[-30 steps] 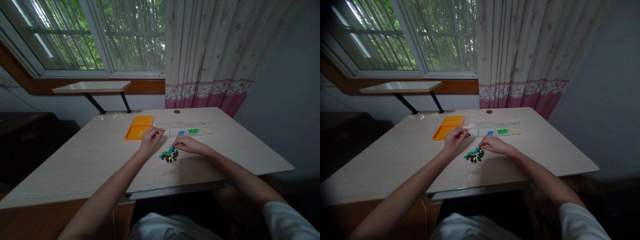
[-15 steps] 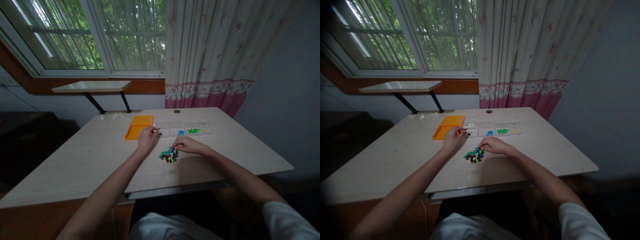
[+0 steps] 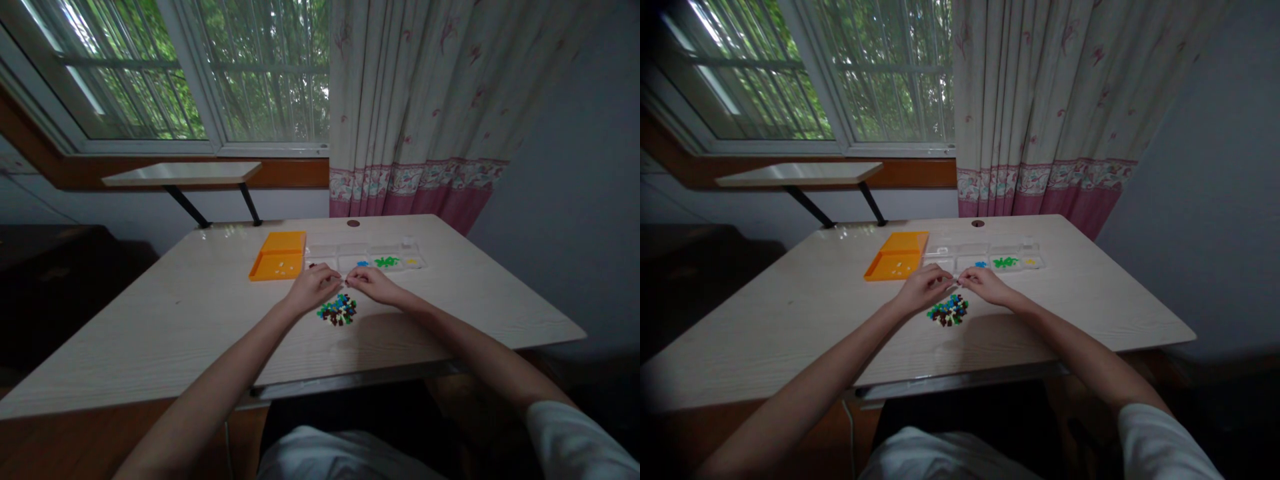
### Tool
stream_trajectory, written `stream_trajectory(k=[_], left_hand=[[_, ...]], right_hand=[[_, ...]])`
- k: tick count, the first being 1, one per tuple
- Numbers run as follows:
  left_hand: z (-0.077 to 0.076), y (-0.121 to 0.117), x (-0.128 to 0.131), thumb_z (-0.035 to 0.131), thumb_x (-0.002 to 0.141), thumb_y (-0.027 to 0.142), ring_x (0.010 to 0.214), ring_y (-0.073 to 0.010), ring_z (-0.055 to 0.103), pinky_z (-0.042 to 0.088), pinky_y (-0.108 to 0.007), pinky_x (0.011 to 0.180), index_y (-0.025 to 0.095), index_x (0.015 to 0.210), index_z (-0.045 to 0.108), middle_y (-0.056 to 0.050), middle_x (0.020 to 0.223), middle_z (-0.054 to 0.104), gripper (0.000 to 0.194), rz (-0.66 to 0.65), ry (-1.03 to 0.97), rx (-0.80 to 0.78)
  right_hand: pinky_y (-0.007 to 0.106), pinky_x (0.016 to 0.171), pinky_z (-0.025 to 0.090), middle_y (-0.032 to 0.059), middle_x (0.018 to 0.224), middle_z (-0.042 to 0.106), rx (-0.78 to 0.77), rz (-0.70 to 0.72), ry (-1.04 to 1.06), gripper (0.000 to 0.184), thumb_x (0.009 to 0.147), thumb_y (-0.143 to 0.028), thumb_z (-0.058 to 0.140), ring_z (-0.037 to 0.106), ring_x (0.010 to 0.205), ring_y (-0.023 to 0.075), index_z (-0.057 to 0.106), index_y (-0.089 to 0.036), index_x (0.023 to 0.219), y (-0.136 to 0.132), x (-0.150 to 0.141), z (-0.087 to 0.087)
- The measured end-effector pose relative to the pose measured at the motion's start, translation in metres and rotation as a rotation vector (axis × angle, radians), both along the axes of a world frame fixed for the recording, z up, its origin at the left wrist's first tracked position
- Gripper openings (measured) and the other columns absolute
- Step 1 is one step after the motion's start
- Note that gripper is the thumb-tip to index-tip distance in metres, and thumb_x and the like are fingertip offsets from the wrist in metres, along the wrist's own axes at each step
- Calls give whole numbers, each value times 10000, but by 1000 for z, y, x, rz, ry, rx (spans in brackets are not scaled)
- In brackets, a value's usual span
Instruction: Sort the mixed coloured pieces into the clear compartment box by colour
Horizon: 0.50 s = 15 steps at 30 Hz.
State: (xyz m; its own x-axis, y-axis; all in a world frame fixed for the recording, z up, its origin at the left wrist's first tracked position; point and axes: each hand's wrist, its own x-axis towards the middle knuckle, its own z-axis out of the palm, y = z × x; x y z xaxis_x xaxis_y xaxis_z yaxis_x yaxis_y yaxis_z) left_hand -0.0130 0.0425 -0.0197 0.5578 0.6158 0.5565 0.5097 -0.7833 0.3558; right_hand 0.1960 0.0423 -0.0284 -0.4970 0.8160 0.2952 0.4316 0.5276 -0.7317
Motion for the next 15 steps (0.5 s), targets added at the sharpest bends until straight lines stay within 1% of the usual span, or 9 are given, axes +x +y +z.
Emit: stream_trajectory(k=[4, 8, 12, 15], left_hand=[[0, -4, 6, 554, 814, 320, 653, -112, 526, 400, -209, 584, 177, 855, 642, -26, 726, 566, 173, -15, -20, 25], [-2, -3, 7, 546, 821, 284, 645, -108, 519, 393, -205, 585, 174, 824, 646, -21, 713, 556, 149, -6, -21, 31], [-3, -3, 7, 532, 831, 268, 649, -107, 515, 393, -209, 590, 173, 838, 649, -23, 719, 557, 151, -17, -29, 6], [-2, -2, 5, 517, 839, 266, 645, -106, 513, 399, -213, 586, 173, 847, 642, -30, 746, 570, 156, -18, -53, -16]], right_hand=[[238, 648, 422, 47, 769, 629, -56, 18, 82, 301, 834, -380, 482, 560, 712, 136, 627, -118, 806, 2, -4, -5], [251, 673, 426, 49, 778, 639, -57, 19, 92, 312, 826, -395, 488, 570, 737, 146, 642, -124, 800, 3, -5, -5], [238, 648, 415, 50, 767, 640, -25, -2, 73, 322, 824, -396, 496, 567, 723, 142, 663, -122, 802, 3, -5, -4], [223, 615, 398, 45, 756, 633, 37, -17, 10, 310, 839, -381, 490, 551, 689, 129, 669, -128, 827, 4, -2, -4]])
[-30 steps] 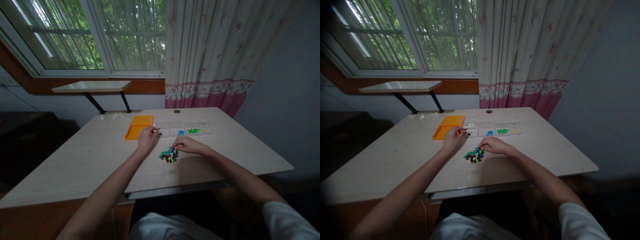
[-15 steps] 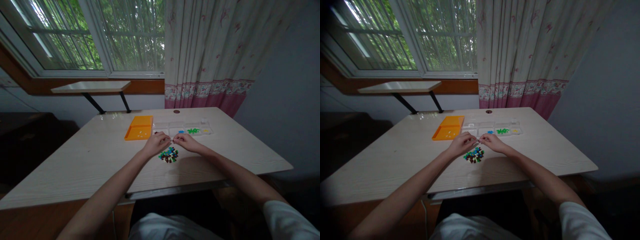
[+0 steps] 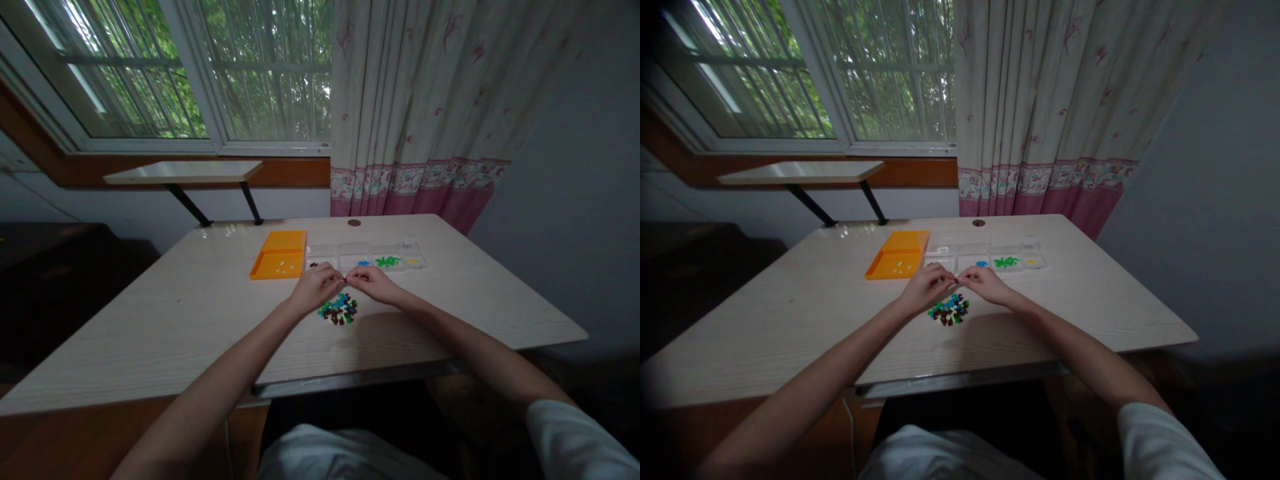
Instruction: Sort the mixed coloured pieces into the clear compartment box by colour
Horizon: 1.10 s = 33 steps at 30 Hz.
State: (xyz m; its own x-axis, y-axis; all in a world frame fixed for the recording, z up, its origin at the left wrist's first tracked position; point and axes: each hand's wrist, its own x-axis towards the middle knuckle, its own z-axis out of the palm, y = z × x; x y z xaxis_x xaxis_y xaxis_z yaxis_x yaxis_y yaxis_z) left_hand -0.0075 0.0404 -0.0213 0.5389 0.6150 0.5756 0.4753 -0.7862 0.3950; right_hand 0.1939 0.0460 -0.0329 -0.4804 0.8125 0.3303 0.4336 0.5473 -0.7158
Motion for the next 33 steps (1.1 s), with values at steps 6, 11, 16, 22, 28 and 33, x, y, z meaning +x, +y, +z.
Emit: stream_trajectory(k=[6, 11, 16, 22, 28, 33], left_hand=[[4, 1, -5, 493, 851, 273, 690, -124, 518, 416, -232, 613, 162, 862, 599, -45, 786, 577, 154, 140, -173, 38], [7, 1, -5, 467, 863, 266, 686, -123, 513, 422, -239, 624, 165, 881, 584, -50, 817, 575, 155, 165, -220, 60], [6, 2, -6, 463, 865, 275, 671, -120, 506, 419, -235, 619, 163, 876, 580, -49, 813, 571, 163, 166, -187, 54], [7, 2, -7, 471, 862, 280, 680, -120, 515, 416, -228, 611, 168, 862, 585, -43, 808, 574, 160, 196, -181, 56], [6, 6, -10, 492, 842, 298, 664, -123, 521, 402, -231, 607, 177, 852, 602, -30, 799, 566, 163, 358, -171, 74], [2, 16, -16, 528, 801, 286, 742, -167, 552, 403, -259, 641, 189, 799, 622, -42, 812, 576, 135, 568, -125, 10]], right_hand=[[212, 614, 394, 46, 749, 618, 147, 89, -205, 192, 818, -285, 547, 528, 657, 115, 682, -152, 851, 0, 10, 2], [231, 679, 424, 58, 809, 643, 171, 248, -263, 189, 823, -236, 543, 561, 716, 127, 682, -169, 933, -1, 14, 6], [237, 701, 430, 57, 808, 654, 188, 296, -273, 180, 825, -201, 539, 575, 736, 130, 685, -168, 926, -1, 14, 7], [249, 713, 437, 67, 816, 660, 163, 268, -267, 157, 825, -198, 543, 586, 769, 142, 678, -148, 887, -1, 13, 7], [252, 722, 436, 70, 825, 662, 164, 235, -288, 181, 845, -232, 520, 592, 773, 145, 679, -155, 888, 0, 13, 6], [245, 723, 430, 65, 815, 664, 171, 226, -299, 186, 842, -245, 526, 590, 766, 142, 689, -163, 883, 2, 16, 4]])
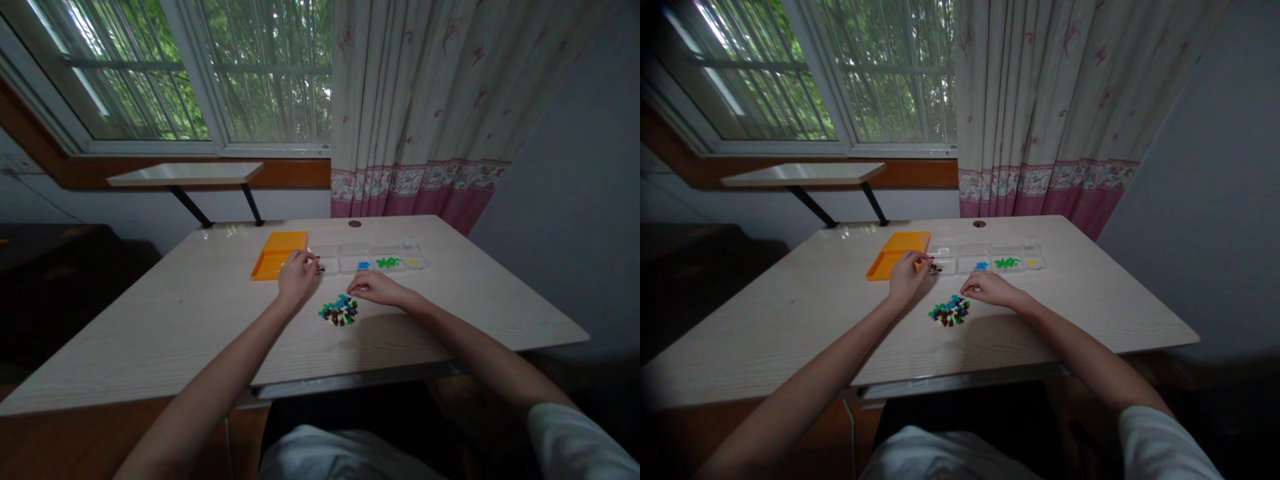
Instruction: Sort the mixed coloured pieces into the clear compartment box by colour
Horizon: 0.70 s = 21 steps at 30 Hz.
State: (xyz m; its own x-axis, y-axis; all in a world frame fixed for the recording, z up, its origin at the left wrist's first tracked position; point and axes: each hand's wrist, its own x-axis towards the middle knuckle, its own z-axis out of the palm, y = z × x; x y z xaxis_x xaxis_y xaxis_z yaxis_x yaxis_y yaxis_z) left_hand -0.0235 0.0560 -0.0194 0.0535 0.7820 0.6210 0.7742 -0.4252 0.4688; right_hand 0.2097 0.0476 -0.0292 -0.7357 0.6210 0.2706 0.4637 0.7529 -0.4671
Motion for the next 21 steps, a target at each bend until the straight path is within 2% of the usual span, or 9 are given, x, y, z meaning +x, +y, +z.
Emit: stream_trajectory(k=[4, 8, 11, 16, 21], left_hand=[[-4, 6, -4, 536, 780, 270, 772, -189, 562, 407, -274, 653, 193, 794, 636, -51, 818, 578, 127, 68, 17, -60], [-6, 8, -6, 514, 791, 253, 776, -186, 563, 417, -278, 663, 190, 836, 639, -54, 828, 582, 147, 35, 30, -38], [-5, 6, -4, 507, 797, 238, 733, -160, 558, 425, -263, 651, 181, 843, 638, -49, 829, 584, 150, -97, 49, -26], [-4, -4, 6, 518, 802, 235, 693, -132, 536, 416, -233, 637, 171, 818, 651, -35, 759, 580, 148, -421, 173, -80], [-4, -12, 15, 545, 798, 244, 677, -117, 523, 398, -218, 621, 180, 821, 668, -26, 741, 569, 141, -540, 216, -113]], right_hand=[[240, 707, 427, 64, 814, 661, 0, -27, -8, 182, 832, -249, 537, 587, 760, 143, 686, -162, 894, -1, 0, 1], [237, 677, 418, 60, 795, 654, 4, -71, -31, 166, 811, -263, 566, 579, 730, 145, 681, -154, 861, -3, -1, 4], [228, 667, 409, 50, 776, 644, 10, -77, -50, 145, 810, -250, 563, 572, 722, 138, 673, -158, 830, -3, -1, 3], [228, 663, 400, 44, 770, 615, 100, -126, -7, 150, 828, -263, 540, 553, 725, 134, 649, -162, 849, -2, -2, -2], [230, 658, 402, 47, 801, 592, 188, -158, 142, 167, 848, -289, 519, 542, 726, 130, 628, -165, 870, -4, -5, -2]])
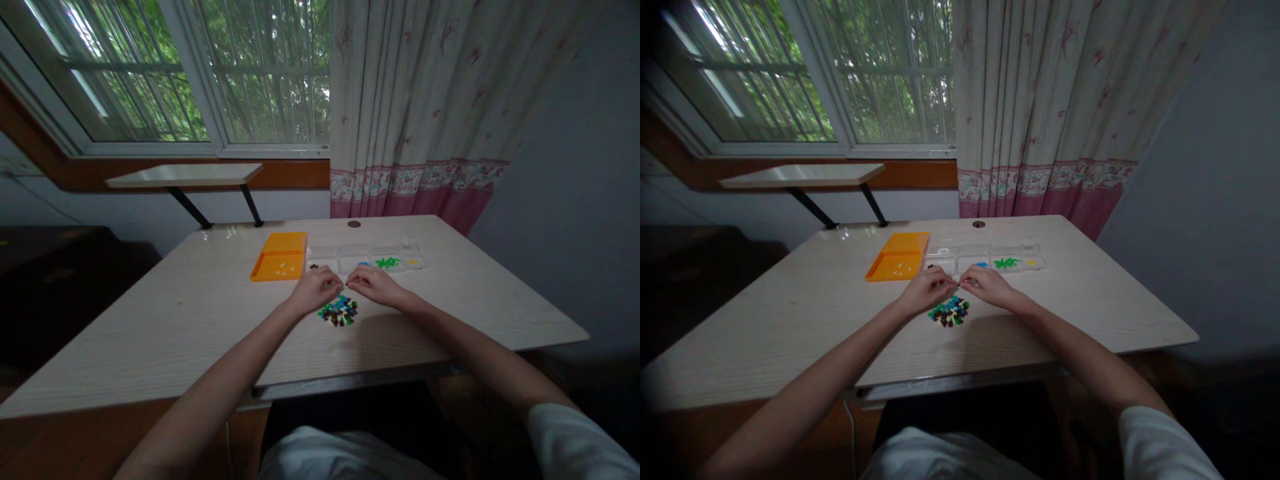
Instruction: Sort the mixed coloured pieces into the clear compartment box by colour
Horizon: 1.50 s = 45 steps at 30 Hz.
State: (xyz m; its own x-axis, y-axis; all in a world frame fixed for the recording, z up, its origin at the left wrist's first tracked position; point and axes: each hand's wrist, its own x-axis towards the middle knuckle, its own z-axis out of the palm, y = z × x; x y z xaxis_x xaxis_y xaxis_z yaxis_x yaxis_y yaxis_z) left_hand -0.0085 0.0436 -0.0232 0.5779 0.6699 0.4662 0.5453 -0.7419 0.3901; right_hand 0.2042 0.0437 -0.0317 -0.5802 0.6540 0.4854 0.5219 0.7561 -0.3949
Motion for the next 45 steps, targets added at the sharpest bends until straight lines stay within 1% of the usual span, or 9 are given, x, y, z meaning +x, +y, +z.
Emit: stream_trajectory(k=[5, 14, 17, 22, 25, 28, 33, 38, 45], left_hand=[[0, -2, 1, 558, 800, 280, 663, -110, 517, 394, -211, 608, 171, 819, 664, -27, 734, 563, 153, -27, -42, 15], [-2, -2, 4, 565, 790, 237, 643, -103, 514, 393, -205, 588, 165, 804, 653, -19, 705, 557, 114, -26, -78, 66], [1, -1, 1, 563, 792, 225, 633, -100, 505, 393, -202, 572, 163, 798, 643, -21, 713, 566, 102, 19, -135, 103], [8, -1, -5, 560, 807, 232, 633, -100, 514, 396, -196, 544, 160, 805, 629, -24, 717, 577, 99, 139, -300, 228], [11, -3, -5, 559, 812, 231, 618, -92, 518, 403, -194, 543, 163, 813, 628, -23, 720, 580, 97, 159, -340, 287], [12, -5, -5, 561, 811, 214, 612, -89, 517, 406, -194, 546, 162, 804, 626, -23, 720, 585, 84, 162, -354, 319], [13, -5, -5, 575, 801, 203, 619, -87, 520, 407, -193, 554, 161, 803, 628, -26, 737, 596, 67, 177, -375, 338], [11, -4, -6, 572, 804, 207, 609, -86, 515, 403, -194, 545, 165, 801, 633, -23, 731, 591, 74, 189, -383, 335], [14, -6, -6, 554, 816, 213, 619, -90, 515, 408, -200, 557, 162, 800, 634, -31, 742, 597, 97, 190, -374, 320]], right_hand=[[234, 649, 400, 44, 786, 590, 42, -5, 37, 161, 844, -294, 526, 540, 718, 133, 628, -170, 858, -1, -3, 0], [224, 642, 388, 39, 784, 598, 2, -38, 37, 180, 840, -319, 538, 527, 690, 121, 639, -172, 863, -3, -4, 1], [219, 622, 382, 36, 772, 604, -25, -46, -1, 174, 831, -312, 547, 522, 657, 115, 646, -172, 861, -3, -3, 3], [223, 644, 396, 31, 724, 622, -118, 3, -103, 168, 800, -316, 581, 556, 679, 125, 661, -170, 820, -1, -1, 1], [224, 658, 407, 33, 736, 637, -160, 21, -120, 189, 787, -338, 594, 571, 695, 129, 663, -169, 833, 1, -1, -2], [227, 666, 412, 35, 736, 641, -162, 36, -127, 194, 781, -341, 600, 575, 695, 131, 663, -165, 832, 3, -1, -4], [230, 667, 413, 35, 740, 642, -145, 23, -123, 177, 796, -324, 582, 576, 705, 135, 663, -170, 828, 4, 2, -2], [223, 661, 415, 38, 747, 647, -167, 52, -128, 227, 784, -373, 596, 583, 697, 130, 662, -162, 835, 3, 2, -1], [218, 634, 393, 30, 719, 638, -125, 10, -119, 183, 796, -334, 588, 570, 685, 129, 668, -173, 832, 5, 2, -2]])
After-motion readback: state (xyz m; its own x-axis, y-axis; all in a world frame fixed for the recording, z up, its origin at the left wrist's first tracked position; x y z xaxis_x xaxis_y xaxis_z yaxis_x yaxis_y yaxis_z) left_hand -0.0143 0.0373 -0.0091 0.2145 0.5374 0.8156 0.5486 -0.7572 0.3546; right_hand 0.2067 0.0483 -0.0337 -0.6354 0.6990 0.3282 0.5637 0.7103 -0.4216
